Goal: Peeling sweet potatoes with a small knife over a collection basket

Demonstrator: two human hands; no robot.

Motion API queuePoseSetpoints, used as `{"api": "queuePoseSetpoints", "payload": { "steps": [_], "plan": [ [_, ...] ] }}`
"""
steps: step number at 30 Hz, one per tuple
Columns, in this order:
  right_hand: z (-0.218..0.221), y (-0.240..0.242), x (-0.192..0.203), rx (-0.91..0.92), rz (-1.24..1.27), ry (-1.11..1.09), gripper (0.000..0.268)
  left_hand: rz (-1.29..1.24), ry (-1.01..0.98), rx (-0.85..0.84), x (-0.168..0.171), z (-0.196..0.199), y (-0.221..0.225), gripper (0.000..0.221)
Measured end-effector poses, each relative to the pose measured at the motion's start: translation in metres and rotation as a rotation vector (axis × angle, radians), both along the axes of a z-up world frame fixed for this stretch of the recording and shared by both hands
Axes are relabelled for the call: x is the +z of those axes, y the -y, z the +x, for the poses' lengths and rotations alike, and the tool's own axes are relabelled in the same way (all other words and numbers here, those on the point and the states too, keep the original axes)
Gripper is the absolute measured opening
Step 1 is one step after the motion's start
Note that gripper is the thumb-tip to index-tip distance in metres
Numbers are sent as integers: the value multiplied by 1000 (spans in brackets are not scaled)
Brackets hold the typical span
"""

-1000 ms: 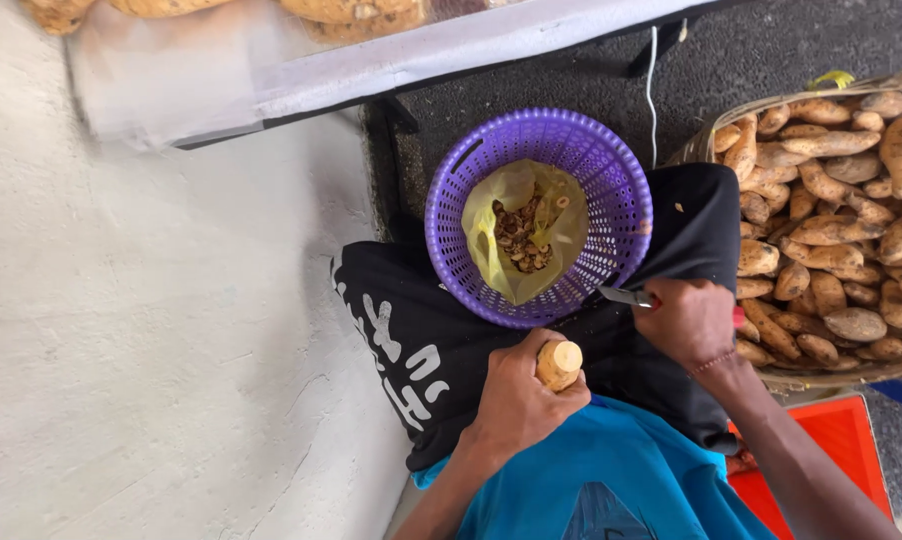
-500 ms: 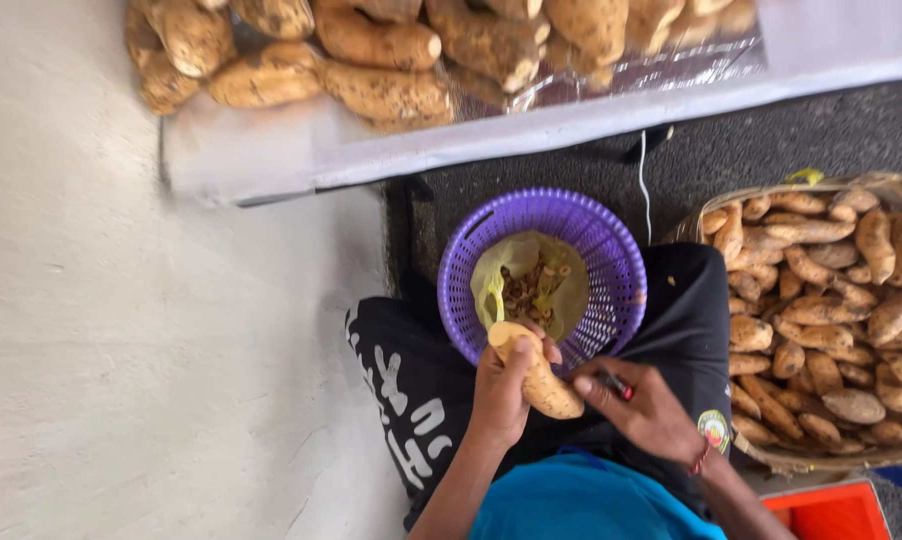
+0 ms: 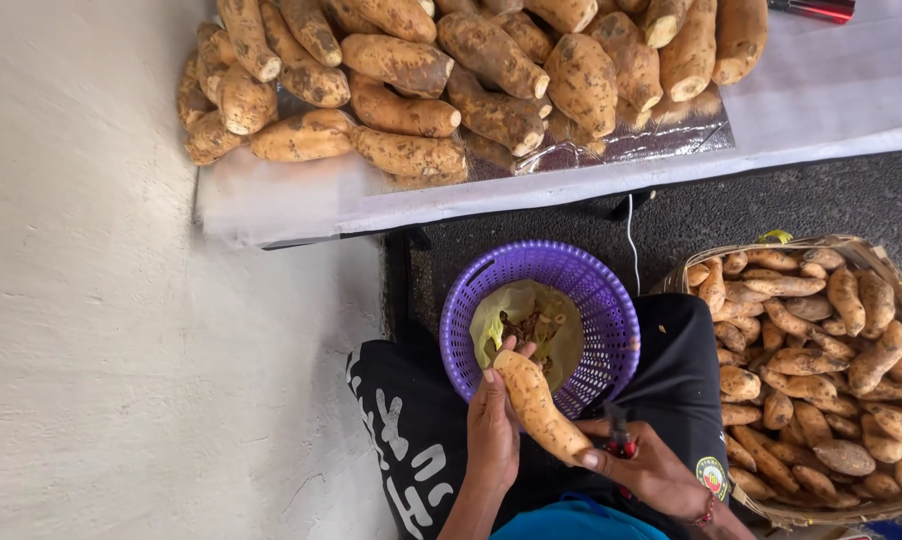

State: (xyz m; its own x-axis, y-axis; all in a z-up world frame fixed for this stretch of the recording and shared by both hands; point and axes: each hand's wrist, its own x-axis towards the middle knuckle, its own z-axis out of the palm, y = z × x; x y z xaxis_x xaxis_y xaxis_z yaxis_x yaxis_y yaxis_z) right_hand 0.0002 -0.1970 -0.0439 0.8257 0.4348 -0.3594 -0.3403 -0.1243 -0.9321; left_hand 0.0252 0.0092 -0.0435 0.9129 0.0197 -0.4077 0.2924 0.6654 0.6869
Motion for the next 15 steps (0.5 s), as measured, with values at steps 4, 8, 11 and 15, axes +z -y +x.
{"api": "queuePoseSetpoints", "payload": {
  "steps": [4,8,11,15],
  "plan": [
    [14,8,7,-122,4,-9,46,74,-157,60,-16,-4,-8,47],
    [59,5,60,-182,-146,178,41,207,-74,25,-25,-13,-10,23],
    [109,-10,116,-260,-411,354,44,190,-40,10,-20,-17,-5,8],
    [187,-35,174,-303,-554,795,44,187,-41,-77,-7,-16,2,7]
  ]
}}
